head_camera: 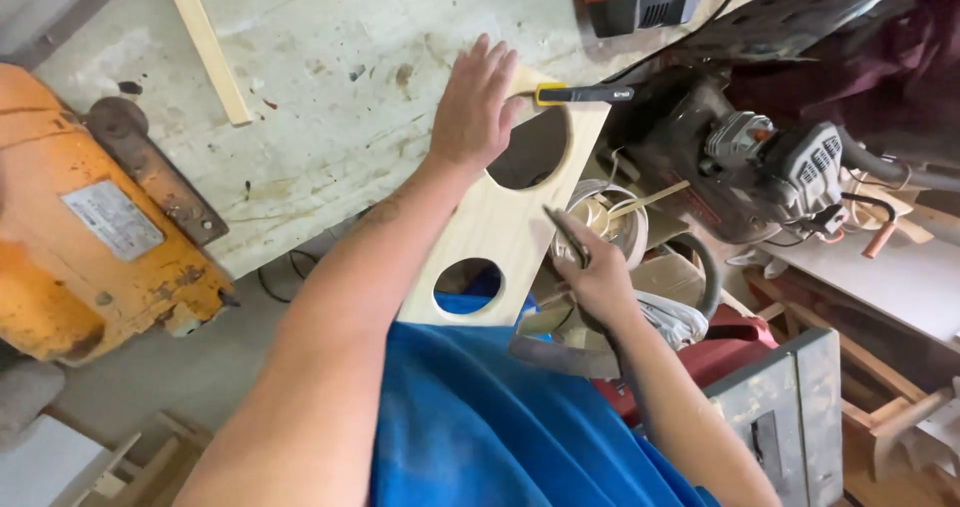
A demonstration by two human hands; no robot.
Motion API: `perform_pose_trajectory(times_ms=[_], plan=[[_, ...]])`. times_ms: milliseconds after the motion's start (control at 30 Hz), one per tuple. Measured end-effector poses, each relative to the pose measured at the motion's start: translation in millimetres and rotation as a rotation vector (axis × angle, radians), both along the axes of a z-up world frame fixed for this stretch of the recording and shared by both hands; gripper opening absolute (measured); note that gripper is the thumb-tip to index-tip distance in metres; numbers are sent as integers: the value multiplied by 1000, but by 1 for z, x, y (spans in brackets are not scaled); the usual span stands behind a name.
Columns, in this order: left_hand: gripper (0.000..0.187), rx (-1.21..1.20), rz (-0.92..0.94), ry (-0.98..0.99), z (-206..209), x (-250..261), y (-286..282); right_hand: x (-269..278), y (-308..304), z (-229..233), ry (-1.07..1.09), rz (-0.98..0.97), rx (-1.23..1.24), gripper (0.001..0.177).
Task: The person is sanding the edges and circular cutouts of a wooden board using sandpaper and a small handheld sanding tool.
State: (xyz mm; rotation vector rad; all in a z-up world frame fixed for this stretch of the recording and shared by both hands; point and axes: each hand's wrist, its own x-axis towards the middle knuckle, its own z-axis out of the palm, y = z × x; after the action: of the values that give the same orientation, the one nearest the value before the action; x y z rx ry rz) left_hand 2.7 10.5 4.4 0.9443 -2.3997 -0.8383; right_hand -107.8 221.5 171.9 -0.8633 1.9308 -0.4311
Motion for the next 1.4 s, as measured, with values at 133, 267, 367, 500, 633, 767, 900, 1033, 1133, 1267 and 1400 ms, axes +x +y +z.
perform_pose_trajectory(times_ms=[133,267,367,500,633,767,900,1033,1133,1267,1400], plan=[[41,194,150,195,45,29,54,16,-2,5,-107,-488,-156,70],[50,1300,17,301,113,53,119,40,0,-17,-59,17,-614,94],[45,1223,342,180,191,29,126,41,7,-32,-146,292,-708,106],[37,990,828,700,147,74,138,-1,3,-70,35,469,-891,58],[51,578,583,-176,180,69,126,-80,-75,-130,272,344,-848,39],[58,706,415,-688,186,26,125,-91,-154,-137,440,640,-664,52],[57,339,167,-845,119,39,137,-70,-190,-145,402,899,-387,79],[57,40,35,-945,92,20,135,-58,-198,-161,533,897,-405,79],[61,-112,-66,-1229,90,-4,125,-55,-203,-159,514,882,-382,76],[66,-84,-154,-1507,78,-16,116,-51,-207,-166,557,822,-441,78],[64,173,-162,-1508,32,-31,109,-50,-207,-160,537,809,-399,76]])
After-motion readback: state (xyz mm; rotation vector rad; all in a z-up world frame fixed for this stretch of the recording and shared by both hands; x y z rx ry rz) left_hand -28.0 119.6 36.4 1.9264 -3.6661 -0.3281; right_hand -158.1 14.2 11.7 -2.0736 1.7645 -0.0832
